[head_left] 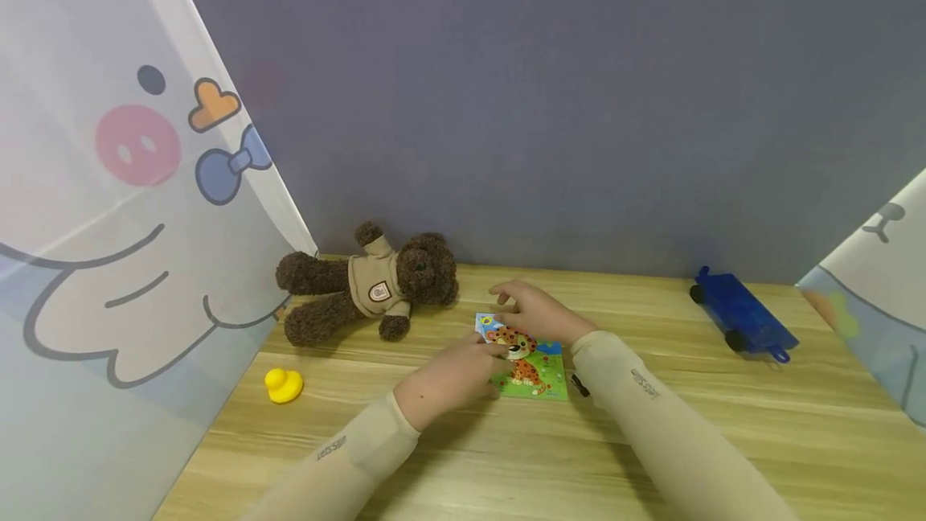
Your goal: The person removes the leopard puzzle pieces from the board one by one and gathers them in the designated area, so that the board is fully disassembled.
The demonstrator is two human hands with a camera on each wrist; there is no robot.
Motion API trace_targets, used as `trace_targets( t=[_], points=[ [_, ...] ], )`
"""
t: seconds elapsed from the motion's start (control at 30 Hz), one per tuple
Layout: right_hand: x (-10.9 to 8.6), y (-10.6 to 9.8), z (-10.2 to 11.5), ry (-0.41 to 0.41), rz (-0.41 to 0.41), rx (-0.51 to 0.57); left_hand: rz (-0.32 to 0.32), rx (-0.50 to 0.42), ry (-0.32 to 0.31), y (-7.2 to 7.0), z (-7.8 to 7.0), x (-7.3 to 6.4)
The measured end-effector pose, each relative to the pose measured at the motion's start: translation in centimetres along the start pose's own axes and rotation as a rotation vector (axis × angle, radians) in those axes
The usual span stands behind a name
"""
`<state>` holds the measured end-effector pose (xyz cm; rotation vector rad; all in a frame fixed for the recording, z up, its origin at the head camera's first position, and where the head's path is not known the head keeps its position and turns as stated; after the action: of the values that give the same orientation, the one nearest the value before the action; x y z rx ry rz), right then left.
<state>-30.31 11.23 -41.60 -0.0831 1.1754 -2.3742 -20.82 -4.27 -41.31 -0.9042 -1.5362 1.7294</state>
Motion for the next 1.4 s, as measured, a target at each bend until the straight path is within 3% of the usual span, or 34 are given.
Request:
trace_targets(
  t=[0.37, 0.6, 1.0, 1.4],
  points=[
    [1.1, 0.7, -0.8, -0.011, 0.121, 0.029, 0.062, 0.078, 0.031, 0.6, -0.3, 0.3],
    [1.0, 0.7, -1.0, -0.035, 0.185, 0.059, 0.067, 0.033, 0.005, 0.5, -0.4, 0.2],
    [1.5, 1.1, -1.4, -0.028, 0.203, 0.032, 0.094, -0.011, -0.03, 0.8, -0.5, 0.3],
    [2.0, 1.3, -1.3, -0.018, 0.238, 0.016, 0.091, 0.004, -0.014, 0.8, -0.3, 0.2]
  ],
)
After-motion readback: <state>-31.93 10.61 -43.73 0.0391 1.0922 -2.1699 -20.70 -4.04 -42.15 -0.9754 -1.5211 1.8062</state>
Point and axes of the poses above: each hand's wrist, its own x-axis towards the middle knuckle, its own y-axis out of the palm, z = x × y, the point moved 3 cm from there along x, towards the middle knuckle, and after that the axes turned 7 degrees about y, right-handed, at the moved point
